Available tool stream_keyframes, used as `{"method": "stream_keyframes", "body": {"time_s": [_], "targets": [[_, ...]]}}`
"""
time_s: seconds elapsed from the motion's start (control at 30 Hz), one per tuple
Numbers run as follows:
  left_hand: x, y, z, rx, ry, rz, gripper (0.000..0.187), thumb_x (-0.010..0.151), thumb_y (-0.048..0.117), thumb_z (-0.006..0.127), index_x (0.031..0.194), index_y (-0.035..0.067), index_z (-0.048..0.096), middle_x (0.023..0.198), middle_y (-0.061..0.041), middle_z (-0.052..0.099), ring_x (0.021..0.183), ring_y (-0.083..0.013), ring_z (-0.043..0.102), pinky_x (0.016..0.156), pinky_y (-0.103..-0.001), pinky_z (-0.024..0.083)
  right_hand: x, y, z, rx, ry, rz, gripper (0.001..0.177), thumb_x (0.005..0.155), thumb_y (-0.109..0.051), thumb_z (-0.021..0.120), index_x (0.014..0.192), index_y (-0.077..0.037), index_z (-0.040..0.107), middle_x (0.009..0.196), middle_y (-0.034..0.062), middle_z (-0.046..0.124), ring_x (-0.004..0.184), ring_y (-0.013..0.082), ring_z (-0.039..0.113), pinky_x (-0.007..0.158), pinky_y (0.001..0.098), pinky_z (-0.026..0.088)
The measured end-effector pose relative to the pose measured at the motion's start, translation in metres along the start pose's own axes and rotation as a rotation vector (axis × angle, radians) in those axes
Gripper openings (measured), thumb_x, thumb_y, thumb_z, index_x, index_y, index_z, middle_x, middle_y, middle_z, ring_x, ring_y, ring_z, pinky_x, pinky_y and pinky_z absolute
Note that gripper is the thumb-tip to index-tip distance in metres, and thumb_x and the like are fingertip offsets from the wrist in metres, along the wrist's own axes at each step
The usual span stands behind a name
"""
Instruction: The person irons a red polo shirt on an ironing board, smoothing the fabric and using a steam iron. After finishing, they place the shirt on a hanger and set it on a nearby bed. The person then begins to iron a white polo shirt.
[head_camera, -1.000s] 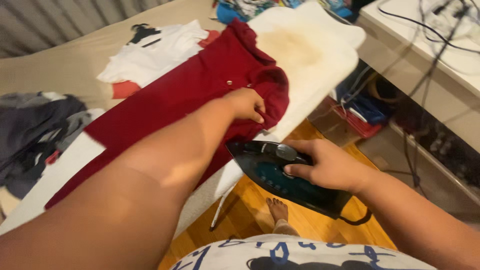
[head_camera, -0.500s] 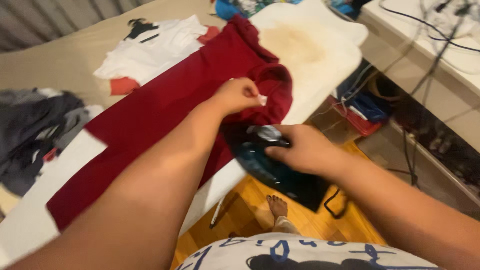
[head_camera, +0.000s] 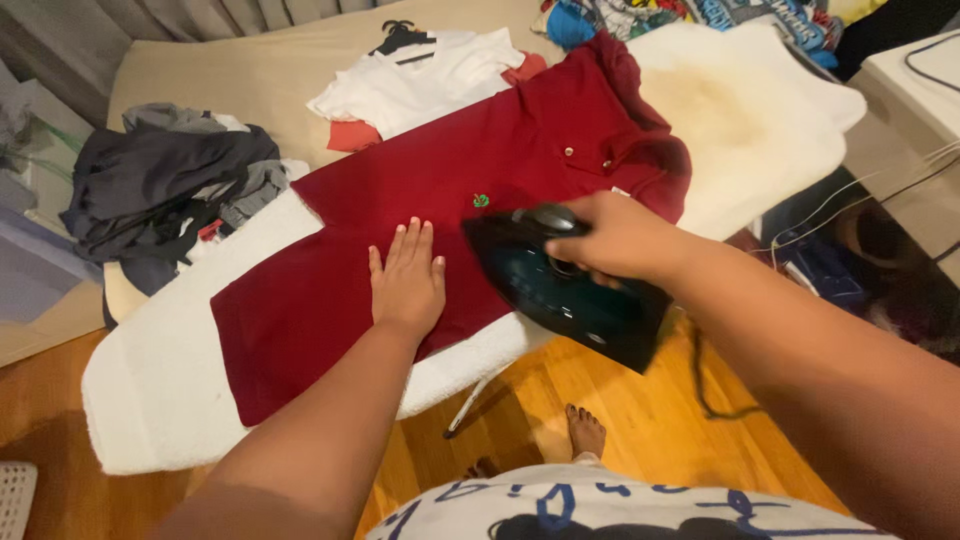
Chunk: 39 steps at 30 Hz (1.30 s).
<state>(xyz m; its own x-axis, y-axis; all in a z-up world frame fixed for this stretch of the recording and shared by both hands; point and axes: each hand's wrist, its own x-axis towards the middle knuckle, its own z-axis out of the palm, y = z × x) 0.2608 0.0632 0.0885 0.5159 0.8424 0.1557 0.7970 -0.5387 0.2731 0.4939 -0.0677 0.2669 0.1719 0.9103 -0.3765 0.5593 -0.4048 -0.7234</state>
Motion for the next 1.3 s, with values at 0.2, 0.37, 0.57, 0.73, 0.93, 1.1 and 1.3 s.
{"method": "stream_keyframes", "body": {"time_s": [0.2,0.37,0.57,0.73,0.93,1.1,1.3], "targets": [[-0.001,-0.006,0.006,-0.026,-0.014,0.021,0.059,0.103,0.036,0.043,0.157,0.013,0.035,0.166,-0.006,0.030,0.153,-0.0221,0.023,0.123,-0.058,0.010,-0.018,0.018,-0.011,-0.105,0.008,0.098,0.022,0.092,-0.027,0.071,0.104,-0.009,0.072,0.054,0.0107,0.057,0.039,0.0200,0.052,0.041,0.0343,0.040],[-0.004,-0.005,-0.001,-0.125,0.011,0.016,0.057,0.102,0.033,0.047,0.154,0.012,0.038,0.164,-0.007,0.032,0.153,-0.0243,0.024,0.123,-0.058,0.009,-0.059,0.053,-0.027,0.018,0.064,0.215,0.023,0.090,-0.021,0.075,0.105,-0.003,0.075,0.057,0.0080,0.060,0.042,0.0185,0.055,0.041,0.0346,0.042],[-0.035,-0.024,-0.006,-0.497,0.366,0.057,0.036,0.099,0.023,0.058,0.130,0.006,0.054,0.144,-0.021,0.048,0.139,-0.0403,0.042,0.119,-0.053,0.029,-0.043,0.020,-0.018,-0.063,-0.192,0.092,0.035,0.086,-0.021,0.073,0.121,-0.015,0.074,0.057,0.0017,0.059,0.040,0.0140,0.048,0.039,0.0317,0.037],[-0.052,-0.039,0.000,-0.579,0.604,-0.048,0.029,0.102,0.020,0.055,0.125,0.002,0.052,0.135,-0.025,0.047,0.128,-0.0432,0.046,0.114,-0.053,0.035,-0.005,-0.024,0.026,-0.069,-0.293,-0.133,0.034,0.089,-0.020,0.071,0.119,-0.005,0.074,0.058,0.0023,0.058,0.041,0.0114,0.050,0.040,0.0304,0.041],[-0.045,-0.042,0.002,-0.543,0.511,-0.132,0.032,0.104,0.023,0.056,0.126,0.002,0.052,0.134,-0.025,0.044,0.127,-0.0434,0.044,0.113,-0.053,0.034,-0.019,-0.030,0.030,-0.121,-0.172,-0.032,0.046,0.087,-0.028,0.072,0.132,-0.017,0.068,0.055,0.0048,0.056,0.040,0.0135,0.051,0.041,0.0307,0.044],[-0.041,-0.026,-0.014,-0.428,0.403,-0.167,0.036,0.095,0.024,0.067,0.121,0.003,0.055,0.131,-0.024,0.045,0.125,-0.0437,0.042,0.109,-0.055,0.033,-0.055,0.008,-0.006,-0.052,-0.088,0.164,0.045,0.087,-0.028,0.074,0.132,-0.021,0.068,0.054,0.0053,0.055,0.042,0.0155,0.050,0.041,0.0328,0.040],[-0.016,0.047,-0.027,-0.331,0.409,0.211,0.028,0.081,0.018,0.075,0.107,0.010,0.068,0.116,-0.016,0.060,0.117,-0.0380,0.052,0.104,-0.052,0.040,-0.076,0.058,-0.078,0.091,0.190,0.319,0.023,0.093,-0.023,0.073,0.093,0.001,0.072,0.064,0.0096,0.059,0.048,0.0209,0.053,0.045,0.0353,0.042]]}}
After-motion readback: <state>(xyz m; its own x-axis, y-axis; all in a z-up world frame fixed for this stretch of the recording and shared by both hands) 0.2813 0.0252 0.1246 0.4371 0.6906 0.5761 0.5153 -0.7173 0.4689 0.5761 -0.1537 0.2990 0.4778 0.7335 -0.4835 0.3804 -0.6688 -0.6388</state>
